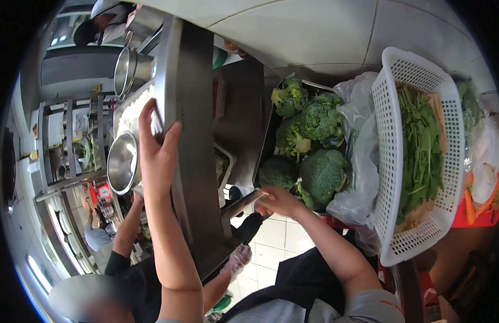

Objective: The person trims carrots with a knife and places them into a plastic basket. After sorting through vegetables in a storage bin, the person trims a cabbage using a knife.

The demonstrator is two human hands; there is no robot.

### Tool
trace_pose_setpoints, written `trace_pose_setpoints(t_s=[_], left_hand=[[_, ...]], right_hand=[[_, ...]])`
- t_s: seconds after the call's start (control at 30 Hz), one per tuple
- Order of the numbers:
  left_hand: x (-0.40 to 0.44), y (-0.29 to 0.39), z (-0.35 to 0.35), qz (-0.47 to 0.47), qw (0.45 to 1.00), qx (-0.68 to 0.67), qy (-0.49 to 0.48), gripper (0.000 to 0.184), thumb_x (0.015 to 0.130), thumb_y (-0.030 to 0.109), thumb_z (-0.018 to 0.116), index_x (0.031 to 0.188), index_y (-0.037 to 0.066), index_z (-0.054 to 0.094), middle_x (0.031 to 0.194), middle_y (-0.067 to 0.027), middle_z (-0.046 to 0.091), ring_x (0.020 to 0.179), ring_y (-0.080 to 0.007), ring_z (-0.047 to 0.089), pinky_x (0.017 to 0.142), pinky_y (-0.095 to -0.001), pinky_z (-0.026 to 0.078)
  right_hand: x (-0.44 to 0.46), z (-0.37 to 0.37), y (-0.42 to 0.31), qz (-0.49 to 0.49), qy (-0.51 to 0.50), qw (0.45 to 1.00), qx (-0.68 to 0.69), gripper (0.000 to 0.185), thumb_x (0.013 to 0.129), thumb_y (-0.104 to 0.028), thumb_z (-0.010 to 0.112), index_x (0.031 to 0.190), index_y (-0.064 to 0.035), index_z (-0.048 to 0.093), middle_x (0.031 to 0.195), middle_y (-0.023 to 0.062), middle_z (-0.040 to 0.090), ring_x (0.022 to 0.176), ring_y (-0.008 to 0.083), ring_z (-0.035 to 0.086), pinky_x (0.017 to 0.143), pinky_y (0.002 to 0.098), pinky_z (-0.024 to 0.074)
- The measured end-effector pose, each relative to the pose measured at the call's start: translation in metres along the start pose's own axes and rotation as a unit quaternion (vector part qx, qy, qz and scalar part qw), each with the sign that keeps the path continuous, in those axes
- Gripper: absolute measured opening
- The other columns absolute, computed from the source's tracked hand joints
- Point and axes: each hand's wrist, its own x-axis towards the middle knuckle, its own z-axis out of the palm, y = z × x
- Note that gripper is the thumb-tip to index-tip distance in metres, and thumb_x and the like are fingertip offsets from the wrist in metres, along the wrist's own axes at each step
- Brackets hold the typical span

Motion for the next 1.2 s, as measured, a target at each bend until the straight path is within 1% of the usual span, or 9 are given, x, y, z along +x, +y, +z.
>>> trace_pose_setpoints(t_s=[0.13,0.2,0.37,0.57,0.77,0.87,0.97,1.17,1.2], left_hand=[[-0.002,-0.017,0.002,0.088,0.982,0.16,0.035,0.053,0.086,0.003,0.056,0.135,0.001,0.034,0.131,-0.0165,0.042,0.119,-0.0226,0.045,0.093,-0.0295,0.04],[-0.004,-0.012,0.004,0.081,0.988,0.128,0.021,0.053,0.088,0.003,0.054,0.137,0.001,0.033,0.132,-0.0161,0.043,0.118,-0.0221,0.046,0.094,-0.0297,0.039],[-0.003,-0.011,0.013,0.08,0.994,0.066,0.028,0.054,0.09,0.004,0.052,0.139,0.0,0.031,0.129,-0.0158,0.05,0.117,-0.0213,0.049,0.099,-0.0322,0.037],[-0.003,-0.009,0.01,0.065,0.974,0.214,0.037,0.059,0.091,0.019,0.054,0.141,0.001,0.028,0.135,-0.0202,0.044,0.127,-0.0261,0.042,0.105,-0.0396,0.031],[-0.002,-0.009,0.008,0.058,0.98,0.188,0.021,0.063,0.091,0.021,0.054,0.142,0.0,0.023,0.139,-0.0189,0.04,0.129,-0.0249,0.039,0.106,-0.0393,0.03],[-0.003,-0.008,0.008,0.052,0.981,0.184,0.022,0.062,0.091,0.019,0.053,0.142,0.0,0.024,0.14,-0.018,0.04,0.127,-0.0245,0.041,0.105,-0.0387,0.031],[-0.002,-0.008,0.01,0.055,0.986,0.153,0.021,0.061,0.091,0.017,0.053,0.143,0.002,0.024,0.138,-0.018,0.042,0.126,-0.024,0.042,0.105,-0.0385,0.031],[-0.002,-0.001,0.014,0.02,0.989,0.138,0.052,0.06,0.089,0.014,0.056,0.141,0.002,0.029,0.124,-0.016,0.052,0.106,-0.0175,0.052,0.091,-0.0298,0.039],[-0.002,0.001,0.014,0.007,0.989,0.14,0.054,0.061,0.089,0.014,0.056,0.141,0.001,0.028,0.124,-0.0163,0.051,0.106,-0.0178,0.051,0.091,-0.03,0.038]], right_hand=[[0.133,-0.022,-0.003,-0.152,0.186,0.971,0.01,0.025,0.085,-0.013,0.056,0.104,0.0028,0.055,0.081,0.0123,0.065,0.075,0.0194,0.066,0.066,0.0301,0.0523],[0.192,-0.017,0.0,-0.208,0.307,0.913,-0.174,0.027,0.083,-0.01,0.054,0.108,0.0005,0.055,0.084,0.0167,0.066,0.083,0.0241,0.067,0.073,0.034,0.0529],[0.251,0.031,0.003,0.041,0.204,0.894,-0.397,0.057,0.082,-0.01,0.054,0.136,-0.0114,0.037,0.113,0.0199,0.056,0.1,0.0374,0.06,0.085,0.0454,0.0497],[0.287,0.023,0.044,-0.082,0.083,0.835,-0.538,0.07,0.082,-0.012,0.054,0.145,-0.0194,0.024,0.119,0.0204,0.05,0.1,0.0349,0.061,0.08,0.046,0.0504],[0.296,0.016,0.01,-0.006,0.035,0.805,-0.592,0.069,0.087,-0.012,0.051,0.147,-0.0224,0.018,0.136,0.0149,0.042,0.105,0.0341,0.058,0.083,0.0476,0.0487],[0.337,0.0,0.03,-0.086,0.066,0.811,-0.575,0.055,0.09,-0.019,0.051,0.142,-0.0258,0.032,0.117,0.0114,0.057,0.106,0.0296,0.059,0.082,0.0482,0.048],[0.314,-0.017,-0.017,-0.03,-0.058,0.771,-0.633,0.058,0.094,-0.011,0.038,0.147,-0.0208,0.016,0.145,0.0137,0.033,0.123,0.0343,0.045,0.097,0.0469,0.0419],[0.305,-0.006,-0.122,0.16,-0.095,0.72,-0.668,0.055,0.094,-0.017,0.045,0.143,-0.0042,0.022,0.139,0.018,0.039,0.121,0.0324,0.048,0.094,0.0431,0.0439],[0.312,-0.006,-0.129,0.116,0.017,0.788,-0.604,0.056,0.092,-0.022,0.049,0.141,-0.0052,0.028,0.136,0.018,0.042,0.119,0.0338,0.048,0.093,0.0454,0.0438]])
